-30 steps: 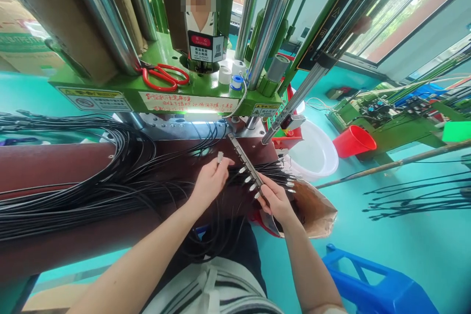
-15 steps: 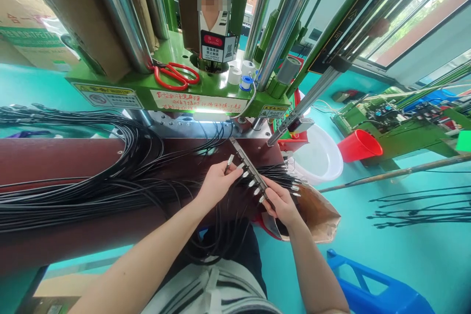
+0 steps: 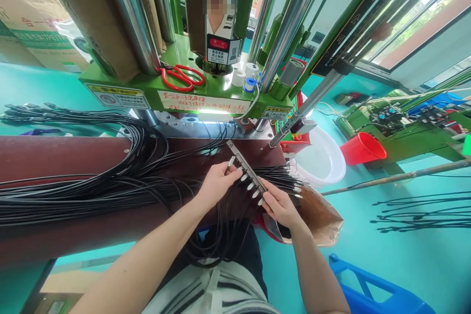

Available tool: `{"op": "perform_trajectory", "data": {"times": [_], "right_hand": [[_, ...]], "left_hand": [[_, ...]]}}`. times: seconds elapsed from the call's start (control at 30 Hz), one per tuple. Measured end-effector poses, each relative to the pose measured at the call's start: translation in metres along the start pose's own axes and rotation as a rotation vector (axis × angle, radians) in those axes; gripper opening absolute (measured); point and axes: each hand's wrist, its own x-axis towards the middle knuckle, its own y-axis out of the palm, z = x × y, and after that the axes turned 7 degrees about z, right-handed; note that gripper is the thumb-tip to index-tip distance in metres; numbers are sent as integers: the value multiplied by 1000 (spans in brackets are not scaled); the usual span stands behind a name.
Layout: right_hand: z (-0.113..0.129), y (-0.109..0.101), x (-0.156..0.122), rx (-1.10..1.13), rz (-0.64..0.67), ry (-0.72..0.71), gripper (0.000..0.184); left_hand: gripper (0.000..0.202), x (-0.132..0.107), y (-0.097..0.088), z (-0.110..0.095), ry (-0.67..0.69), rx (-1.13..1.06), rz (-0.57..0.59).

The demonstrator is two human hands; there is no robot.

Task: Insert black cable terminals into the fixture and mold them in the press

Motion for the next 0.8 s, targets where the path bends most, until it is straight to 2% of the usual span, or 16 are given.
{"op": "perform_trajectory", "data": {"times": [0.2,0.33,0.47,0.6,0.67,0.8], "right_hand": [[-3,-4,-1,91,-42,-20,43],[-4,-7,-1,112,-22,-25,43],[-5,-9,-1,112,2,-8,42],[-4,-11,-2,111,20,-7,43],[-3,-11,-2,102,32,9,44],[-3,-8,-2,63,68,3,46]], "left_hand": [[36,0,-1,-7,-37,-136,61],[37,1,-4,-9,-93,-78,207],[37,0,-8,-13,-118,-150,243],[39,1,-13,-14,-151,-209,339],[39,1,-15,-13,-145,-211,356],[39,0,-17,-13,-164,-192,317]]}}
